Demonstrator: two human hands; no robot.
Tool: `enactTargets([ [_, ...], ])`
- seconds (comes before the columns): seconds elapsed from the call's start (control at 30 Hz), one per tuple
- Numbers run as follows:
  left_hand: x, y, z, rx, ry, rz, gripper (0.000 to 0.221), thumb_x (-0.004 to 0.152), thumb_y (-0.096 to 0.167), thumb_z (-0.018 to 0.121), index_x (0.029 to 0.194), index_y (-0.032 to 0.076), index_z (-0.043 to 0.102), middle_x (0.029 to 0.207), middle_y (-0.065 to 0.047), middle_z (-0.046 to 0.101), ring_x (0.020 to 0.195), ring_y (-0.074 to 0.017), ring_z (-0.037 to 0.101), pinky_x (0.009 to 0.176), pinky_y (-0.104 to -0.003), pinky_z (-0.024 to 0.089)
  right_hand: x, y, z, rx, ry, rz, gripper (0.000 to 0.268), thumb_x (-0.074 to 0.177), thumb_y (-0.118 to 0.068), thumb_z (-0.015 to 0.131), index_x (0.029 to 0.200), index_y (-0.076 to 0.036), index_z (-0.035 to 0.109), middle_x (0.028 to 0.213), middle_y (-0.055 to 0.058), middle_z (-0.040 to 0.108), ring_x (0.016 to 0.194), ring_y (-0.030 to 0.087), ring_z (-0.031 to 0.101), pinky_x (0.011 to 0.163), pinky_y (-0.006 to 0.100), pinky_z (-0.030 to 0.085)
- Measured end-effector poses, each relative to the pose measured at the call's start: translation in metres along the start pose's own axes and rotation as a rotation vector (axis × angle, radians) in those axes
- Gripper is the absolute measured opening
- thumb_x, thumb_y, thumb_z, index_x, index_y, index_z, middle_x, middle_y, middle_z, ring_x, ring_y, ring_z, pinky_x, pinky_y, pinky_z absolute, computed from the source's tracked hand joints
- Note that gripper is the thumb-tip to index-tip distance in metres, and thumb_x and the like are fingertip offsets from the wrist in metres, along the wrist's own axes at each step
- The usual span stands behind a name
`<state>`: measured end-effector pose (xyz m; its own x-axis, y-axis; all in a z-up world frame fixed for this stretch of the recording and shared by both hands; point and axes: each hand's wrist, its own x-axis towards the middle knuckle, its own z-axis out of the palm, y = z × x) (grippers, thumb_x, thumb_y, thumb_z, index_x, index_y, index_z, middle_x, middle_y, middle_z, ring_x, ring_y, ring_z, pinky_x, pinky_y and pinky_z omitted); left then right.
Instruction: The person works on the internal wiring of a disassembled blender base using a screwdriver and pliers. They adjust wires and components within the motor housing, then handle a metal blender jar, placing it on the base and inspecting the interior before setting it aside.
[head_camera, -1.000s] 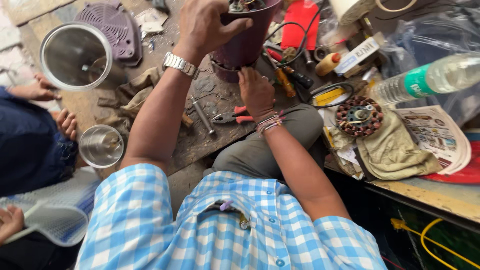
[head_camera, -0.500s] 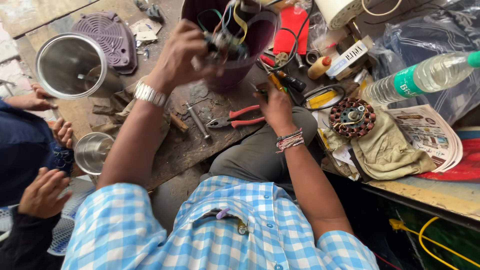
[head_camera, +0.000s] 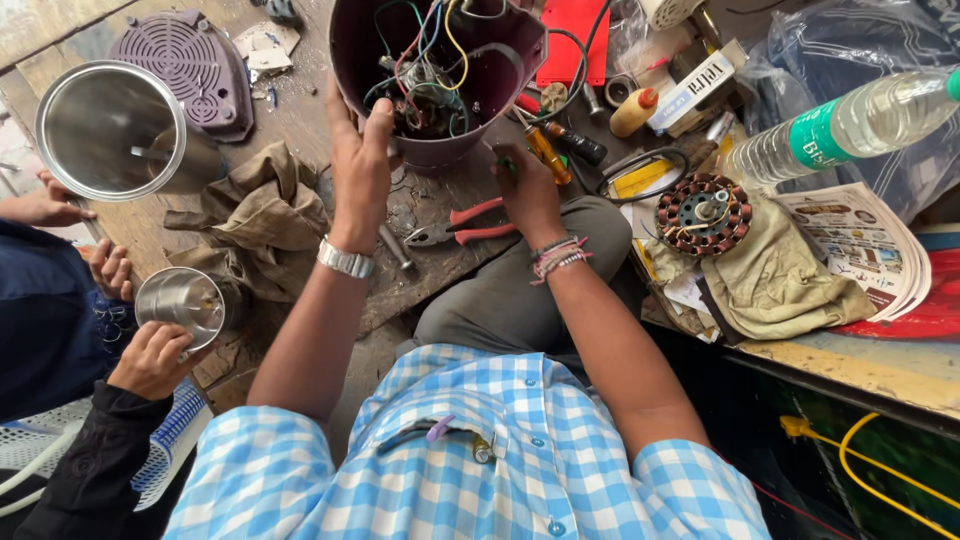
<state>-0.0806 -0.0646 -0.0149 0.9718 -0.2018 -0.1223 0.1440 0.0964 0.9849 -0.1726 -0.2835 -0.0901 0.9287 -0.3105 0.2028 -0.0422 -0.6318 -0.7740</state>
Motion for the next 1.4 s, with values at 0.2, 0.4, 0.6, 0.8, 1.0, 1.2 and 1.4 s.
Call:
enactTargets([
  [0.2, 0.015, 0.023, -0.010, -0.012, -0.124, 0.005, 0.071, 0.095, 0.001, 0.058, 0.158, 0.009, 0.026, 0.121, -0.017, 0.065, 0.101, -0.0237, 0.075, 0.083, -0.039, 0.065, 0.034, -0.001, 0.003, -0.287, -0.171, -0.129, 0.021, 0.094, -0.015, 0.063, 0.111, -0.009, 0.073, 0.102, 0.018, 0.073, 0.091, 0.039, 0.069, 0.076, 0.048, 0.055],
  [0.4, 0.028, 0.040, -0.022, -0.154, -0.163, -0.057, 0.065, 0.087, -0.005, 0.054, 0.148, 0.001, 0.032, 0.116, -0.014, 0.064, 0.095, -0.0198, 0.073, 0.067, -0.037, 0.064, 0.081, 0.013, 0.006, -0.689, -0.368, -0.318, 0.018, 0.094, -0.016, 0.059, 0.098, -0.007, 0.074, 0.100, 0.017, 0.073, 0.093, 0.035, 0.071, 0.076, 0.047, 0.057],
  [0.6, 0.057, 0.038, -0.034, -0.181, -0.257, 0.050, 0.058, 0.083, -0.010, 0.054, 0.141, -0.007, 0.052, 0.121, -0.013, 0.068, 0.094, -0.0200, 0.070, 0.070, -0.033, 0.062, 0.015, 0.005, 0.001, -0.402, -0.188, -0.324, 0.025, 0.094, -0.031, 0.064, 0.095, -0.007, 0.074, 0.092, 0.015, 0.073, 0.085, 0.035, 0.070, 0.069, 0.047, 0.055],
  [0.8, 0.112, 0.031, -0.026, 0.136, -0.472, 0.290, 0.047, 0.093, -0.003, 0.061, 0.140, 0.000, 0.059, 0.131, -0.011, 0.070, 0.114, -0.0168, 0.071, 0.098, -0.029, 0.060, -0.018, -0.016, -0.011, -0.201, -0.272, -0.094, 0.029, 0.102, -0.032, 0.063, 0.105, -0.004, 0.072, 0.079, 0.016, 0.070, 0.073, 0.036, 0.068, 0.064, 0.047, 0.050],
  [1.0, 0.026, 0.045, 0.025, 0.665, 0.153, 1.256, 0.033, 0.089, 0.004, 0.078, 0.120, 0.009, 0.067, 0.124, -0.013, 0.069, 0.121, -0.0299, 0.063, 0.108, -0.048, 0.048, -0.021, -0.022, -0.009, 0.058, -0.385, 0.040, 0.032, 0.099, -0.031, 0.059, 0.112, -0.004, 0.069, 0.075, 0.014, 0.068, 0.065, 0.029, 0.070, 0.061, 0.043, 0.053],
  [1.2, -0.074, 0.040, 0.052, 0.932, -0.273, 1.105, 0.062, 0.074, 0.026, 0.081, 0.129, -0.001, 0.066, 0.124, -0.013, 0.067, 0.122, -0.0291, 0.060, 0.115, -0.051, 0.037, -0.024, 0.009, 0.004, -0.099, -0.369, -0.349, 0.033, 0.079, -0.025, 0.075, 0.102, -0.003, 0.067, 0.094, 0.015, 0.072, 0.085, 0.033, 0.070, 0.069, 0.045, 0.055],
  [1.4, -0.046, 0.024, 0.066, 1.071, -0.203, 1.146, 0.022, 0.087, 0.025, 0.081, 0.092, 0.016, 0.061, 0.093, -0.001, 0.059, 0.106, -0.0236, 0.058, 0.106, -0.046, 0.041, -0.028, 0.017, 0.011, -0.388, -0.282, -0.349, 0.028, 0.087, -0.020, 0.073, 0.106, 0.001, 0.069, 0.100, 0.019, 0.071, 0.094, 0.037, 0.070, 0.077, 0.046, 0.055],
])
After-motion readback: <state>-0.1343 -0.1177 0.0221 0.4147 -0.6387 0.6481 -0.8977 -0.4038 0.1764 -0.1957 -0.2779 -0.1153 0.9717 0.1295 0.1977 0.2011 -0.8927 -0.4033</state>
